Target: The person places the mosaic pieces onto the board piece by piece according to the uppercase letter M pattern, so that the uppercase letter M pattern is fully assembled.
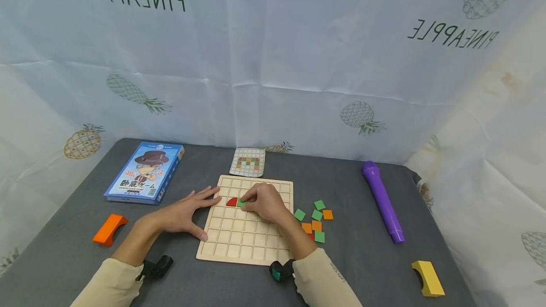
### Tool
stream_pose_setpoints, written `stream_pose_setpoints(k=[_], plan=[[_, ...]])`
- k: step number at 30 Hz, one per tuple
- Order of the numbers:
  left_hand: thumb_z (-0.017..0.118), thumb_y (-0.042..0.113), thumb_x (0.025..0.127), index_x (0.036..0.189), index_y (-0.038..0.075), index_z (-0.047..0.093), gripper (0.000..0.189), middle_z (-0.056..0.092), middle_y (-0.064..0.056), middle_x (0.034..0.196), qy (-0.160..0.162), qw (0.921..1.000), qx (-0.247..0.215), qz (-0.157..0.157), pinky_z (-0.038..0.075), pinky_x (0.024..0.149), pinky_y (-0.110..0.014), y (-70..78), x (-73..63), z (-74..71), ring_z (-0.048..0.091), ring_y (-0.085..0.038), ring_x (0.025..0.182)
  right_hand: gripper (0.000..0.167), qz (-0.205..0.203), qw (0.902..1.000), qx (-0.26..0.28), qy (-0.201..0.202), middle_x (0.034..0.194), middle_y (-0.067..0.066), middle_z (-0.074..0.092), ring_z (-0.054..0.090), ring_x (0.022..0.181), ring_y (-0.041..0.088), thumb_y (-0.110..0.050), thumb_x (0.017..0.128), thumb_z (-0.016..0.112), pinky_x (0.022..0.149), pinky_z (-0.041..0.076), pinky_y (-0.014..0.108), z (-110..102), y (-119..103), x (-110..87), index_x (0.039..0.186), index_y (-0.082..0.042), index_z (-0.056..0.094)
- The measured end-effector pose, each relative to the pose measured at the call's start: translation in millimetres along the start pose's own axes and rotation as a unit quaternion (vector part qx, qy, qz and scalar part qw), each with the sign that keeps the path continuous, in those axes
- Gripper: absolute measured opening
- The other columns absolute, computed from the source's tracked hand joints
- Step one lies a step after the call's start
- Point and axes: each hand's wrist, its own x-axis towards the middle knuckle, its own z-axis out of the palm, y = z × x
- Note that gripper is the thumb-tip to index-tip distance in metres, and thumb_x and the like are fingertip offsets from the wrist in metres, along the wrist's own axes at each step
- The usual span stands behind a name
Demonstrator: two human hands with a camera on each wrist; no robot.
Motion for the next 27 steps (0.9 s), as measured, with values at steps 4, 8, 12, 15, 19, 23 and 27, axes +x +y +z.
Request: stream_pose_setpoints(k=[4, 8, 12, 15, 19, 23, 27], plan=[[0.09, 0.04, 0.075, 0.157, 0.004, 0.038, 0.104, 0.017, -0.019, 0.172, -0.005, 0.9999, 0.013, -0.011, 0.001, 0.123, -0.075, 1.6, -0.1, -0.8, 0.008, -0.049, 0.159, 0.013, 0.006, 1.0, 0.003, -0.003, 0.096, 0.004, 0.075, 0.061, 0.076, 0.007, -0.009, 0.083, 0.084, 0.065, 0.051, 0.02, 0.9, 0.1, 0.6, 0.096, -0.011, 0.083], [0.089, 0.042, 0.075, 0.158, 0.004, 0.036, 0.106, 0.016, -0.018, 0.172, -0.011, 0.9995, 0.023, -0.019, 0.002, 0.124, -0.074, 4.4, 1.4, -1.0, 0.009, -0.047, 0.159, 0.013, 0.001, 1.0, 0.002, 0.0, 0.097, 0.004, 0.076, 0.064, 0.079, 0.009, -0.009, 0.083, 0.084, 0.066, 0.053, 0.02, 0.4, 0.5, 0.3, 0.095, -0.011, 0.083], [0.089, 0.043, 0.075, 0.159, 0.005, 0.035, 0.107, 0.013, -0.017, 0.173, -0.017, 0.9991, 0.021, -0.032, 0.006, 0.123, -0.074, 6.8, 2.0, -1.1, 0.006, -0.047, 0.159, 0.013, -0.006, 1.0, 0.0, 0.0, 0.097, 0.004, 0.077, 0.065, 0.079, 0.009, -0.01, 0.083, 0.084, 0.067, 0.053, 0.02, 0.0, 1.2, 0.7, 0.095, -0.011, 0.083], [0.089, 0.042, 0.076, 0.159, 0.005, 0.035, 0.106, 0.013, -0.016, 0.173, -0.019, 0.9989, 0.019, -0.038, 0.008, 0.123, -0.075, 7.7, 1.3, -0.5, 0.006, -0.047, 0.16, 0.013, -0.007, 1.0, -0.002, 0.0, 0.097, 0.004, 0.077, 0.064, 0.078, 0.007, -0.01, 0.083, 0.084, 0.067, 0.053, 0.019, 1.0, 1.9, 0.1, 0.095, -0.012, 0.083], [0.09, 0.04, 0.075, 0.158, 0.003, 0.036, 0.106, 0.015, -0.017, 0.173, -0.013, 0.9993, 0.016, -0.031, 0.007, 0.123, -0.074, 7.7, 0.6, 0.0, 0.008, -0.047, 0.159, 0.013, -0.012, 0.9999, -0.008, -0.005, 0.097, 0.004, 0.077, 0.062, 0.077, 0.006, -0.011, 0.083, 0.084, 0.067, 0.052, 0.019, 0.5, 2.5, -0.6, 0.097, -0.012, 0.082], [0.09, 0.039, 0.075, 0.158, 0.003, 0.036, 0.105, 0.016, -0.018, 0.172, -0.008, 0.9997, 0.004, -0.021, 0.006, 0.123, -0.074, 5.3, -0.1, 0.4, 0.008, -0.048, 0.159, 0.014, -0.021, 0.9995, 0.001, -0.024, 0.102, 0.004, 0.076, 0.063, 0.083, 0.007, -0.011, 0.085, 0.082, 0.07, 0.052, 0.019, -3.1, 3.2, -1.7, 0.1, -0.011, 0.082], [0.09, 0.038, 0.075, 0.158, 0.004, 0.037, 0.104, 0.015, -0.018, 0.172, -0.003, 0.9999, -0.005, -0.015, 0.003, 0.122, -0.075, 1.0, -1.6, 0.9, 0.006, -0.048, 0.159, 0.019, -0.04, 0.9982, 0.008, -0.043, 0.109, 0.003, 0.075, 0.064, 0.09, 0.01, -0.013, 0.086, 0.082, 0.075, 0.053, 0.02, -6.7, 4.4, -2.2, 0.105, -0.012, 0.081]])
